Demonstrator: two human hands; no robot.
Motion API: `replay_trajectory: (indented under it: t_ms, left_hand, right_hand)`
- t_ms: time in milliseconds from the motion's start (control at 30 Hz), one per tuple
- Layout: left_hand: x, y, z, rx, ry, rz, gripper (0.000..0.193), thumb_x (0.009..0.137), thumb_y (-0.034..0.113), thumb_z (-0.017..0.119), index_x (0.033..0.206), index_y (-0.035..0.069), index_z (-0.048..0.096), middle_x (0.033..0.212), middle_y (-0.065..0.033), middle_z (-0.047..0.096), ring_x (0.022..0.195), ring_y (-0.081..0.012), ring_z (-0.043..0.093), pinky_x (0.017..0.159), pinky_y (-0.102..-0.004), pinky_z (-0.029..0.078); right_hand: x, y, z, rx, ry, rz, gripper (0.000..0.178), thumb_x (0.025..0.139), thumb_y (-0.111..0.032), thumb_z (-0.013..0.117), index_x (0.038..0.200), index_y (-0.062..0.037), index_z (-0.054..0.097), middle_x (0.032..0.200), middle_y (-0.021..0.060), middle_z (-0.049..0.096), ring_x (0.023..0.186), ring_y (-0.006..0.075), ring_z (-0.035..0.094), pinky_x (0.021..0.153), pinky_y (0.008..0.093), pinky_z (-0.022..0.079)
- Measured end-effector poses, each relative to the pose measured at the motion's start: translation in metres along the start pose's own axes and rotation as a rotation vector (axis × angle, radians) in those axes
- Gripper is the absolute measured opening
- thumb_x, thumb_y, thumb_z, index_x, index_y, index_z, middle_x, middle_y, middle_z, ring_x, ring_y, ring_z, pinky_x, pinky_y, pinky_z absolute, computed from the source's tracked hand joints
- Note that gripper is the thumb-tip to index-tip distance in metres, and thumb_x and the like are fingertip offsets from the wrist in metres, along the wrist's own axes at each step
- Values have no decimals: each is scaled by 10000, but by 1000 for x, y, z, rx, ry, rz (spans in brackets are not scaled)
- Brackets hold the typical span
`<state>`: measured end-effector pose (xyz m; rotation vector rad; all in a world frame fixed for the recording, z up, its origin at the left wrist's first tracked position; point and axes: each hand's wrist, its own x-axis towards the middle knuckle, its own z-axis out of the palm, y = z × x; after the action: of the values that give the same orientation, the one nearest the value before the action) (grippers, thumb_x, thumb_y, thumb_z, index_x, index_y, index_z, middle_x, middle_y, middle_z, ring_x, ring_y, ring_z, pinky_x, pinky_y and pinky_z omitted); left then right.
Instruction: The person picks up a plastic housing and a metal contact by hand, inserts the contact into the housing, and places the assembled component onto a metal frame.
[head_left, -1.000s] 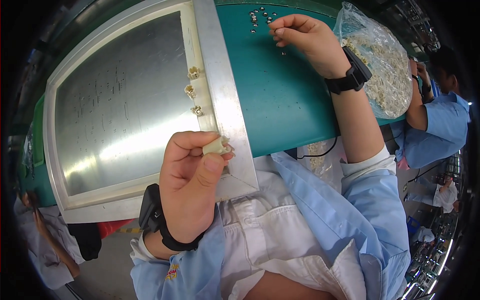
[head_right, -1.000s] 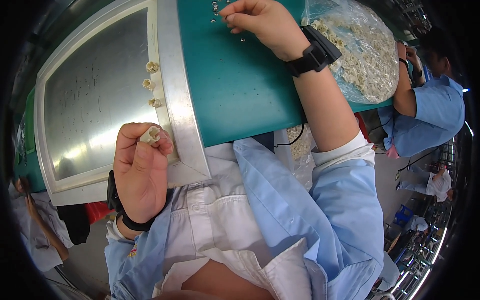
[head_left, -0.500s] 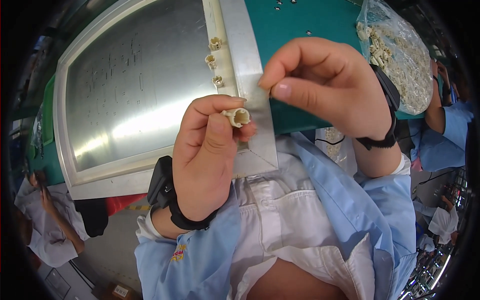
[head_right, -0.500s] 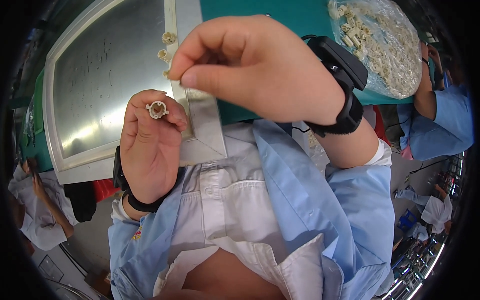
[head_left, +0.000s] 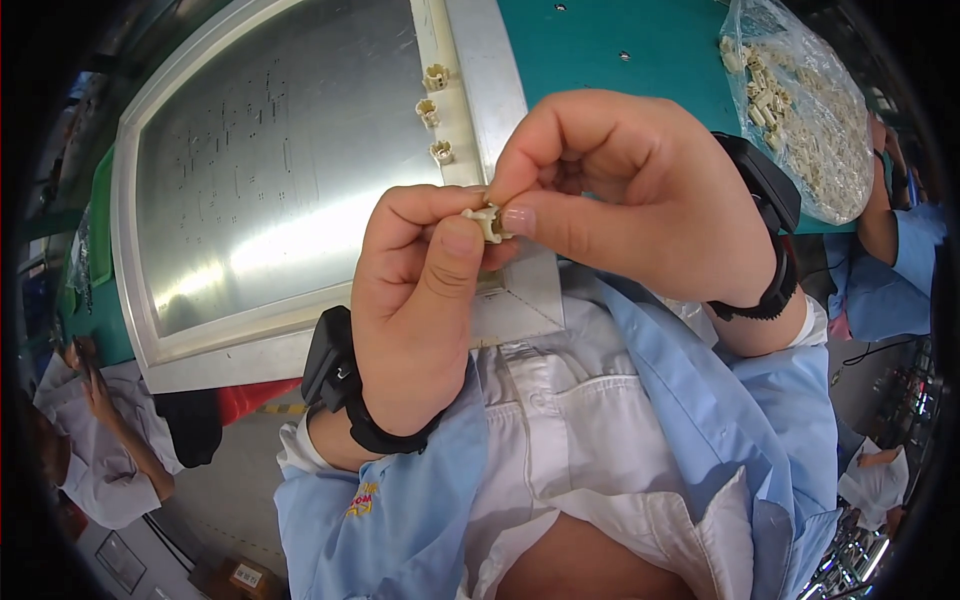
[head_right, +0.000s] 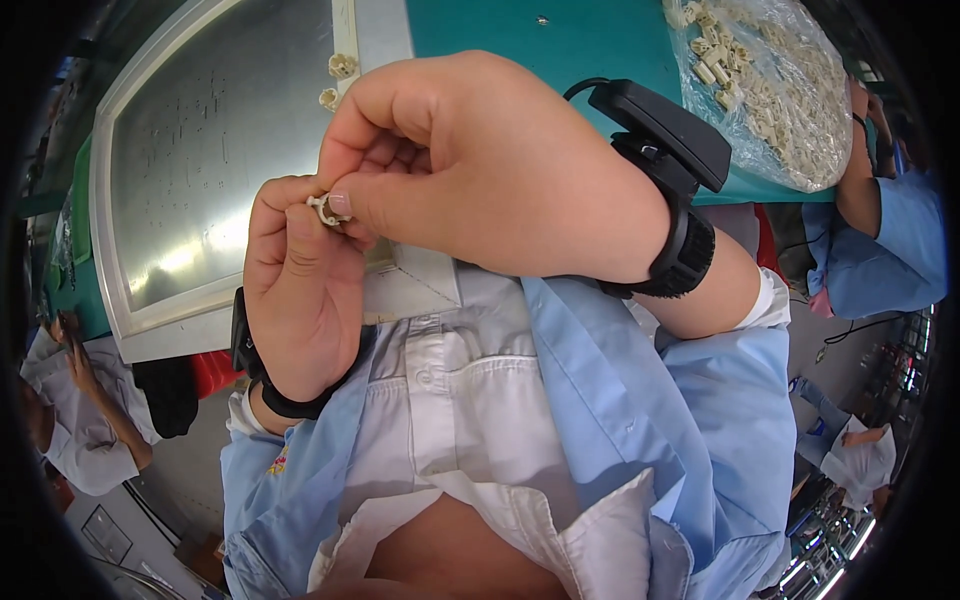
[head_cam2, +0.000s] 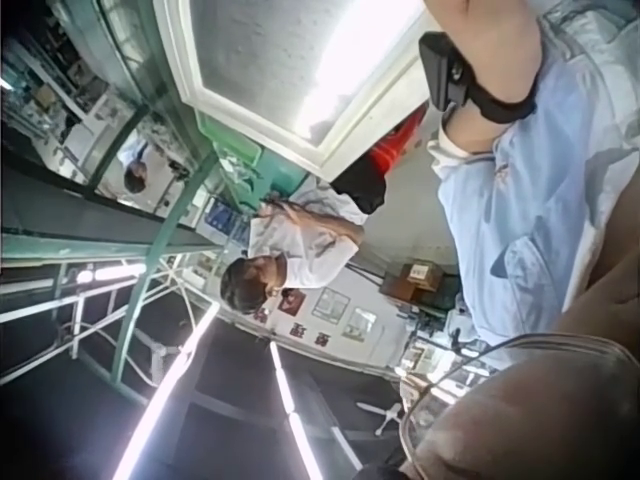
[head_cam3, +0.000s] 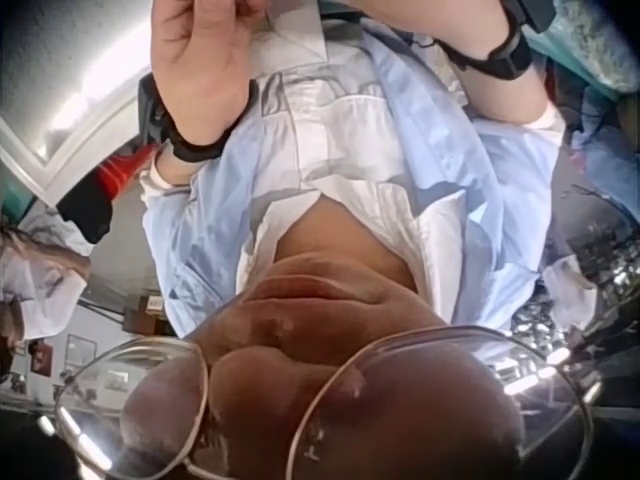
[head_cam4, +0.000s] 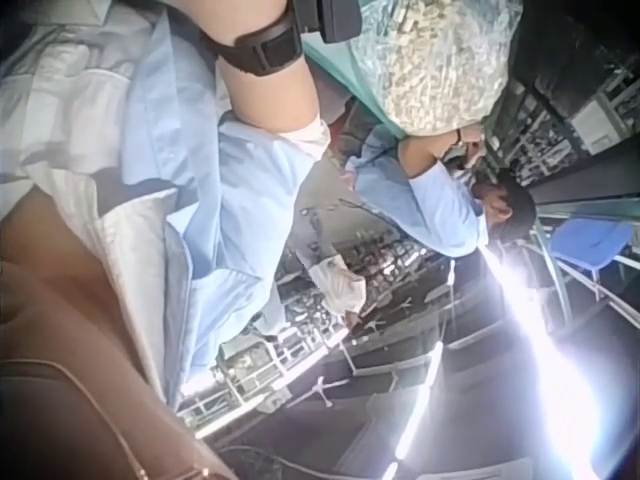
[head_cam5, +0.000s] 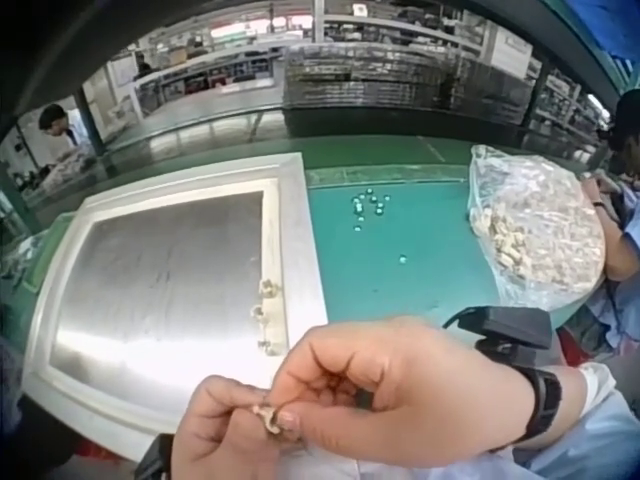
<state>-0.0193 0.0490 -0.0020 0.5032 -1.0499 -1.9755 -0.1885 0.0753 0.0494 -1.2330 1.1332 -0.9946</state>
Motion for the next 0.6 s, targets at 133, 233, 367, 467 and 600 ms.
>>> replay_trajectory:
  t_ms: [133,233,367,467,600]
  left_hand:
    - [0,-2,-1,7,-12,-2,192,917,160,479,1045,17,466,965,-55,581,856,-92,550,801,-231,444]
    - [0,-3,-2,9,-9,-2,189,917,162,479,1040,19,468,961,-53,580,860,-87,546,804,-229,444]
    - [0,-3,-3,43,-29,-1,177,916,151,480,1033,19,468,960,-58,575,862,-87,540,802,-231,442]
    - [-2,-4,0,189,-51,64,174,929,150,442,1039,16,460,949,-41,519,841,-110,474,784,-256,379]
    - [-3,-6,-1,208,-42,112,164,909,129,491,1030,21,469,928,-45,548,816,-81,518,759,-215,422]
  right_hand:
    - [1,0,1,-86,-7,0,59,818,24,565,872,26,540,823,43,585,786,100,577,715,217,464]
    - [2,-2,-1,-202,-31,-27,62,812,13,576,858,12,533,812,27,573,765,85,557,686,210,449]
    - [4,-2,-6,-427,-74,-119,91,805,-13,595,852,-7,517,792,0,543,725,63,515,639,198,418]
    - [6,1,-9,-473,-75,-186,117,804,-36,607,855,-18,503,780,-13,521,702,55,487,622,193,397]
    - [9,9,-13,-286,-157,24,141,815,-68,613,858,-22,486,761,-19,495,698,59,472,631,191,391]
